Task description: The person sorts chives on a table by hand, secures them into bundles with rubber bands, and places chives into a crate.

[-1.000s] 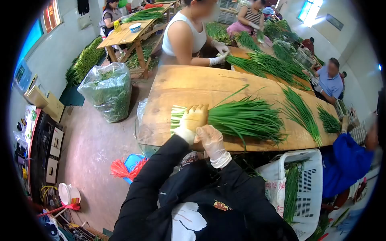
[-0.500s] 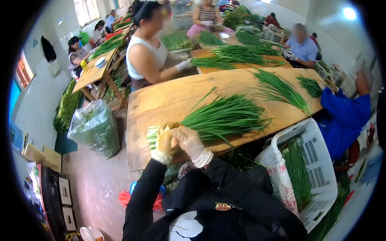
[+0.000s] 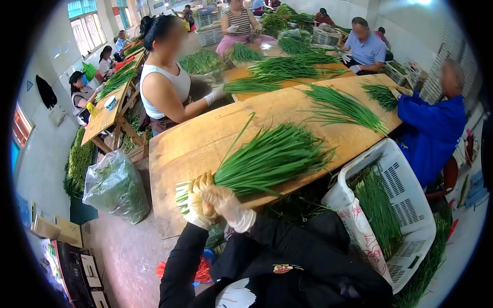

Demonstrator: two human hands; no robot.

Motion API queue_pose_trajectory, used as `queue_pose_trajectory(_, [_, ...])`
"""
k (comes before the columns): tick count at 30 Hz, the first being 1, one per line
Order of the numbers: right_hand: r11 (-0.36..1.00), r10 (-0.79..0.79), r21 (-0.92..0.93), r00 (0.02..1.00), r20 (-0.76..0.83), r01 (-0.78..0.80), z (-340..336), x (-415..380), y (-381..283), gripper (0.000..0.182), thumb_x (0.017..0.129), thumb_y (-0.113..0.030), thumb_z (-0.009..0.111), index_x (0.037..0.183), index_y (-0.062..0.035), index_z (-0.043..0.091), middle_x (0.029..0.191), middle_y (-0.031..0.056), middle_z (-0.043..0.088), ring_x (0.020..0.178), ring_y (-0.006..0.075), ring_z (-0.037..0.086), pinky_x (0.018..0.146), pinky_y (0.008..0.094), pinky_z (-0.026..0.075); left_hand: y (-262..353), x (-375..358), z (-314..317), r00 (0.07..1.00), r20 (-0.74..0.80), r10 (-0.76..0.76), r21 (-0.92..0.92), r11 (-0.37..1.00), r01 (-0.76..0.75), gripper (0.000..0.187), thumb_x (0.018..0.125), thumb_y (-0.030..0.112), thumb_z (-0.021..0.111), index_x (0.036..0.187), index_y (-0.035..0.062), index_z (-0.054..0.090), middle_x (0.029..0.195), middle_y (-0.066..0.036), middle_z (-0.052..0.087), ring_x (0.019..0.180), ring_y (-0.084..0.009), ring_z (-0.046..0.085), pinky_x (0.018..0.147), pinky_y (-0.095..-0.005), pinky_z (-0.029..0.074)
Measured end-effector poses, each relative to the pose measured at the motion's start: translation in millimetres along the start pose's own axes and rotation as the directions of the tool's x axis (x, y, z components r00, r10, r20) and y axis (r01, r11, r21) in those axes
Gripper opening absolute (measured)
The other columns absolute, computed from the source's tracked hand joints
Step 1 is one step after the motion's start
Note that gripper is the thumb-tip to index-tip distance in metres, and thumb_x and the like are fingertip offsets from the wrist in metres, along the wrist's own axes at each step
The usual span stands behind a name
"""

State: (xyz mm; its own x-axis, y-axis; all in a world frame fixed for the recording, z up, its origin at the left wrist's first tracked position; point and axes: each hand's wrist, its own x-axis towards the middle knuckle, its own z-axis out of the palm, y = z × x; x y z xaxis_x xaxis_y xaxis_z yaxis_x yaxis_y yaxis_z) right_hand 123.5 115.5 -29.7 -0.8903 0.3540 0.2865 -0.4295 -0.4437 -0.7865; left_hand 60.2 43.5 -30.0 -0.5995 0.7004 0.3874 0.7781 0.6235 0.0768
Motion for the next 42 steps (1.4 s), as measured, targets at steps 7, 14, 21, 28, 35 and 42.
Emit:
queue_pose_trajectory(7, [0.856,-0.149,-0.409,0.910,0.387,0.314,9,-22,-53,0.012,0.081,-0.012,0.055,0.073,-0.0039,0.055,0.062,0.0075,0.050,0.058,0.0189,0.051,0.054,0.0285,0.041,10,-3,-8,0.989,-0.111,0.093,0.282,0.958,-0.059,0.057,0.075,0.018,0.051,0.127,0.0041,0.032,0.119,-0.007,0.045,0.111,-0.0221,0.041,0.095,-0.0362,0.030])
queue_pose_trajectory(14, [-0.008,-0.203,-0.867,0.849,0.489,0.497,-80,-5,-181,0.050,0.079,-0.047,0.048,0.113,-0.0100,0.050,0.105,0.0118,0.052,0.101,0.0291,0.047,0.085,0.0420,0.036,14,21,-113,0.873,0.241,0.424,-0.228,0.899,-0.374,0.054,0.073,0.011,0.053,0.125,0.0084,0.038,0.121,-0.015,0.045,0.113,-0.0307,0.042,0.093,-0.0387,0.033])
queue_pose_trajectory(21, [-0.274,-0.069,-0.960,0.995,0.073,0.051,-141,-27,-160,0.069,0.073,-0.045,0.057,0.127,-0.0082,0.037,0.106,0.0061,0.051,0.089,0.0258,0.048,0.076,0.0381,0.038,108,112,-101,0.694,0.050,0.718,-0.599,0.577,-0.555,0.040,0.070,-0.005,0.043,0.106,0.0056,0.056,0.112,-0.015,0.053,0.102,-0.0317,0.051,0.088,-0.0378,0.040])
queue_pose_trajectory(28, [-0.213,-0.184,-0.977,0.981,0.065,0.025,-145,-58,-144,0.065,0.076,-0.041,0.055,0.129,-0.0103,0.035,0.112,0.0045,0.052,0.090,0.0230,0.048,0.076,0.0376,0.039,153,156,3,0.832,0.221,0.509,-0.133,0.861,-0.491,0.039,0.066,0.022,0.065,0.103,0.0142,0.056,0.114,-0.002,0.052,0.109,-0.0237,0.045,0.092,-0.0366,0.035])
queue_pose_trajectory(35, [0.135,-0.050,-0.989,0.997,0.062,0.068,-170,-45,-167,0.043,0.083,-0.031,0.052,0.120,-0.0086,0.048,0.111,0.0112,0.056,0.090,0.0250,0.055,0.078,0.0334,0.043,131,153,20,0.888,0.292,0.354,-0.225,0.928,-0.296,0.065,0.060,0.040,0.072,0.115,0.0143,0.048,0.125,-0.006,0.043,0.113,-0.0305,0.039,0.093,-0.0422,0.033])
queue_pose_trajectory(42, [0.241,-0.418,-0.969,0.907,-0.059,0.047,-211,43,-225,0.025,0.086,-0.028,0.048,0.095,-0.0091,0.061,0.084,0.0057,0.063,0.077,0.0236,0.059,0.069,0.0319,0.046,147,136,17,0.931,0.253,0.264,-0.138,0.962,-0.235,0.071,0.059,0.034,0.074,0.121,0.0188,0.042,0.129,-0.002,0.037,0.117,-0.0285,0.036,0.092,-0.0462,0.033])
